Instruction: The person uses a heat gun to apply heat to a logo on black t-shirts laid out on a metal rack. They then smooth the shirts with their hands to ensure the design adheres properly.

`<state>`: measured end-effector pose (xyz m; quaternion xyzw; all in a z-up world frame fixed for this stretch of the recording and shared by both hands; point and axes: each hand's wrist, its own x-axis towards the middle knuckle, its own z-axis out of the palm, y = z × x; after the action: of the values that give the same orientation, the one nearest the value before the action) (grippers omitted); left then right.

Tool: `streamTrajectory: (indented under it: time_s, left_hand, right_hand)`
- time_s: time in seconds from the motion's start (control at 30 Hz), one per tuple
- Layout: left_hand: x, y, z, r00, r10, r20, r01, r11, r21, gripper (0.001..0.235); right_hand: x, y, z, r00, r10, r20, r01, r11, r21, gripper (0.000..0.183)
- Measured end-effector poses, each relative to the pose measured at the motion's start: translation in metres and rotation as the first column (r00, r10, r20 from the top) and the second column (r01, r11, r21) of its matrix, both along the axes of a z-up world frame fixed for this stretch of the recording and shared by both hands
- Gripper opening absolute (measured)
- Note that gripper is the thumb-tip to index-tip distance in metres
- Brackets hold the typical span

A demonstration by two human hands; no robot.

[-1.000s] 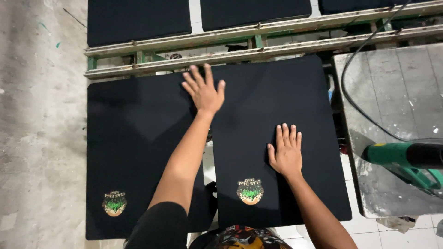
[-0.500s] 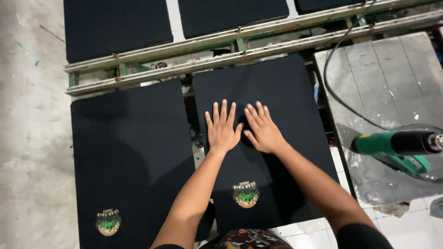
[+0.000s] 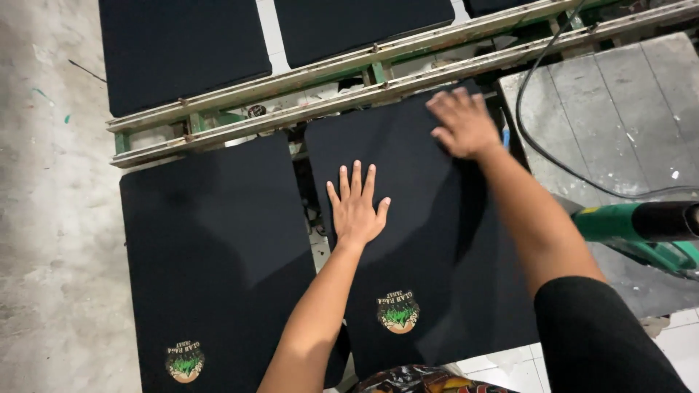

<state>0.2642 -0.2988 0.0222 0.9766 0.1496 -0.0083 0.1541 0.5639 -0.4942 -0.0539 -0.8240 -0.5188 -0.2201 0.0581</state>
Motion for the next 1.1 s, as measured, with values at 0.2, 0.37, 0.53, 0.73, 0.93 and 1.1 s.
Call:
streamTrajectory:
  time_s: [0.2, 0.37, 0.53, 0.73, 0.93, 1.1]
  left_hand:
    - [0.001, 0.001, 0.004, 1.000, 0.001, 0.015, -0.001, 1.000, 0.003, 0.081]
    - [0.003, 0.000, 0.001, 1.000, -0.017, 0.000, 0.017, 1.000, 0.017, 0.080]
    - [0.002, 0.000, 0.005, 1.000, -0.012, -0.003, 0.012, 1.000, 0.011, 0.079]
    - [0.001, -0.002, 0.001, 1.000, -0.009, -0.012, 0.009, 0.999, 0.033, 0.078]
    - [0.000, -0.001, -0.012, 1.000, -0.001, 0.031, -0.002, 0.997, 0.083, 0.078]
    - [-0.002, -0.001, -0.017, 0.999, 0.012, 0.051, -0.017, 0.997, 0.082, 0.079]
  right_hand:
    - [-0.047, 0.018, 0.033, 0.965, -0.262, 0.031, 0.263, 0.963, -0.051, 0.081]
    - [-0.150, 0.022, 0.021, 0.920, 0.032, -0.390, -0.047, 0.999, -0.028, 0.084]
    - [-0.130, -0.043, 0.016, 0.968, -0.175, -0.181, 0.159, 0.982, -0.099, 0.082]
    - [-0.116, -0.088, 0.033, 0.723, -0.562, -0.402, 0.530, 0.824, -0.199, 0.084]
    - [-0.227, -0.020, 0.044, 0.955, -0.072, -0.287, 0.082, 0.996, 0.020, 0.084]
    - [-0.237, -0.082, 0.046, 0.935, -0.270, -0.229, 0.260, 0.963, -0.075, 0.073]
